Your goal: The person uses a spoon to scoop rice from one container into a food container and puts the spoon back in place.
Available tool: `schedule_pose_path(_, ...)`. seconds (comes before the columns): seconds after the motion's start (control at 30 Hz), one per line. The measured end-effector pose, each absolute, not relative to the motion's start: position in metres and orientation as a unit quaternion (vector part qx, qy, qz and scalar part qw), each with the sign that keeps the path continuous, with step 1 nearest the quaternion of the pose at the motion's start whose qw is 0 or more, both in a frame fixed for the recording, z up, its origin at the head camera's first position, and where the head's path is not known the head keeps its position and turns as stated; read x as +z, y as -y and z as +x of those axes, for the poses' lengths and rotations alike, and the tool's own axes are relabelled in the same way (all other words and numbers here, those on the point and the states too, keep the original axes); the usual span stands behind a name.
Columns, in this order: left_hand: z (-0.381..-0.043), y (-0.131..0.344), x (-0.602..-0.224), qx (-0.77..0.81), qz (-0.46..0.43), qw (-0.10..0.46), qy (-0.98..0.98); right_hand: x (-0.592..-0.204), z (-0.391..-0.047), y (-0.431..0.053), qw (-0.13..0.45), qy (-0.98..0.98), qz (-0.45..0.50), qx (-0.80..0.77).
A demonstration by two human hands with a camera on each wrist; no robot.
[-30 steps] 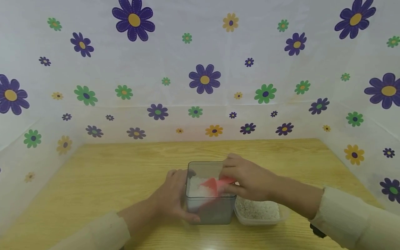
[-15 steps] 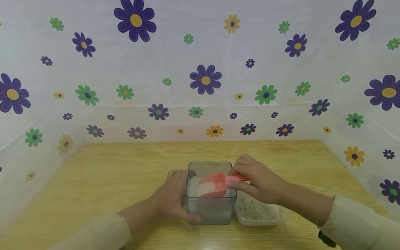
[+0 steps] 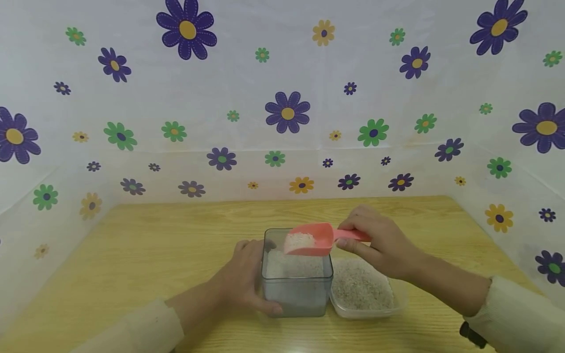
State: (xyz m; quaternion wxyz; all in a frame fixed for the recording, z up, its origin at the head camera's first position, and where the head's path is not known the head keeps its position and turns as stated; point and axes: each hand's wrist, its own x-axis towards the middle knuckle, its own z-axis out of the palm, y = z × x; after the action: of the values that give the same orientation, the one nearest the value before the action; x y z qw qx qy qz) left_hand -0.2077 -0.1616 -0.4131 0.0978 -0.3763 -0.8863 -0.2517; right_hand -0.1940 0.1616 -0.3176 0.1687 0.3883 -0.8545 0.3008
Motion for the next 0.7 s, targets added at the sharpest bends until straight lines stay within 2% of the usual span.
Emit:
schedule_pose_path(0.33,-0.207,0.161,-0.414,-0.249,-0.380,0.111,0.884,-0.311,-0.192,-0.200,0.222,0.864,0.357,0.277)
schedule_pose_path(0.7,-0.208,0.161,-0.415,-0.248,-0.382,0.108,0.884,-0.330,-0.186,-0.241,0.248,0.882,0.320,0.242)
